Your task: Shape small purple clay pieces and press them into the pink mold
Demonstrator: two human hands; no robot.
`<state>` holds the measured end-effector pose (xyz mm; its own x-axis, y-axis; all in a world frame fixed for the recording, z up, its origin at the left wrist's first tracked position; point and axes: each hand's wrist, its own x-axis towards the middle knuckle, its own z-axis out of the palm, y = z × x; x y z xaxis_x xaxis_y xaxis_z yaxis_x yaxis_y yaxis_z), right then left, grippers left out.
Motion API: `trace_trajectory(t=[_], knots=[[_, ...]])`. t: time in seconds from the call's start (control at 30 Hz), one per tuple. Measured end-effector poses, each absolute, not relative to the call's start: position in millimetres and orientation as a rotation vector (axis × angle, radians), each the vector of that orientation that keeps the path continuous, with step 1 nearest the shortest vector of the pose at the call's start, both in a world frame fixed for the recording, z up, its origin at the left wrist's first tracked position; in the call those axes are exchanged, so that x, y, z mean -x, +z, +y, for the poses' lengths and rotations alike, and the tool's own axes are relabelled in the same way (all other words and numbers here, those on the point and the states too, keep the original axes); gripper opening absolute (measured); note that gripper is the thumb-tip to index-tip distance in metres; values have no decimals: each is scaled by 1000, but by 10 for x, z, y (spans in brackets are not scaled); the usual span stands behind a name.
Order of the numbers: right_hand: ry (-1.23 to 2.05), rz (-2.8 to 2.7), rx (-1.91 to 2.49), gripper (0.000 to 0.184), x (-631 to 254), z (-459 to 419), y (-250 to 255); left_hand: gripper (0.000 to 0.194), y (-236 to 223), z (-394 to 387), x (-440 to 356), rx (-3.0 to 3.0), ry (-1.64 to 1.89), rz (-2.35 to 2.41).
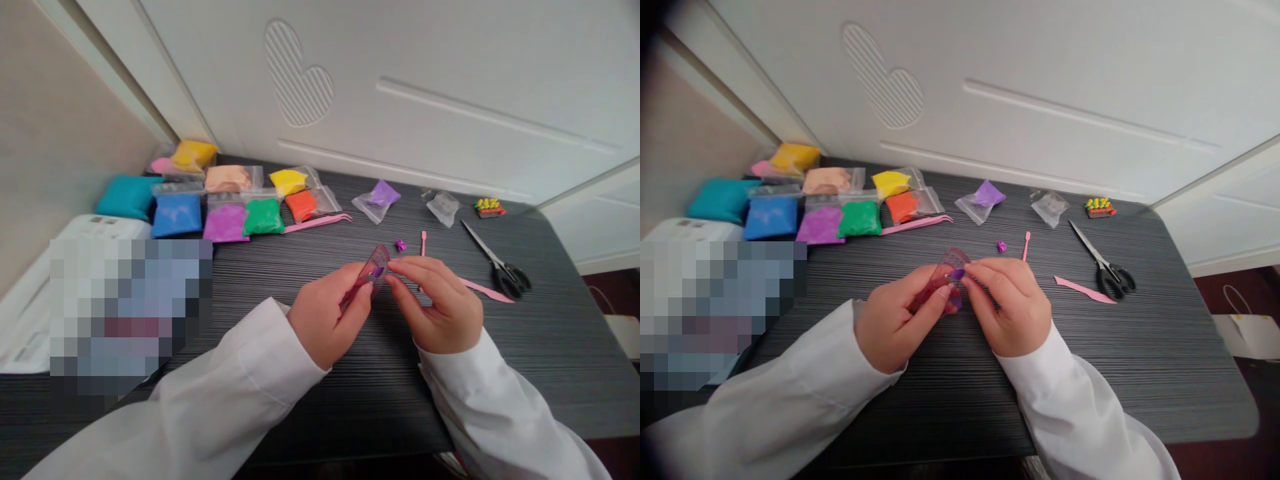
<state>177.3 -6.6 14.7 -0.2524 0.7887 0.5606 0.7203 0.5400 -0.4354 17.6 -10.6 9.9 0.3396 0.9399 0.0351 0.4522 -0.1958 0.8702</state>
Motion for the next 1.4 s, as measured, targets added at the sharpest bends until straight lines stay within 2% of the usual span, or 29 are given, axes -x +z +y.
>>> trace_trajectory(t=[0.97, 1.4], knots=[[27, -2005, 1242, 18, -1714, -78, 77, 21, 67, -132, -206, -1930, 784, 1233], [47, -2003, 1219, 24, -1727, -88, 93, 22, 61, -116, -190, -1917, 782, 1231]])
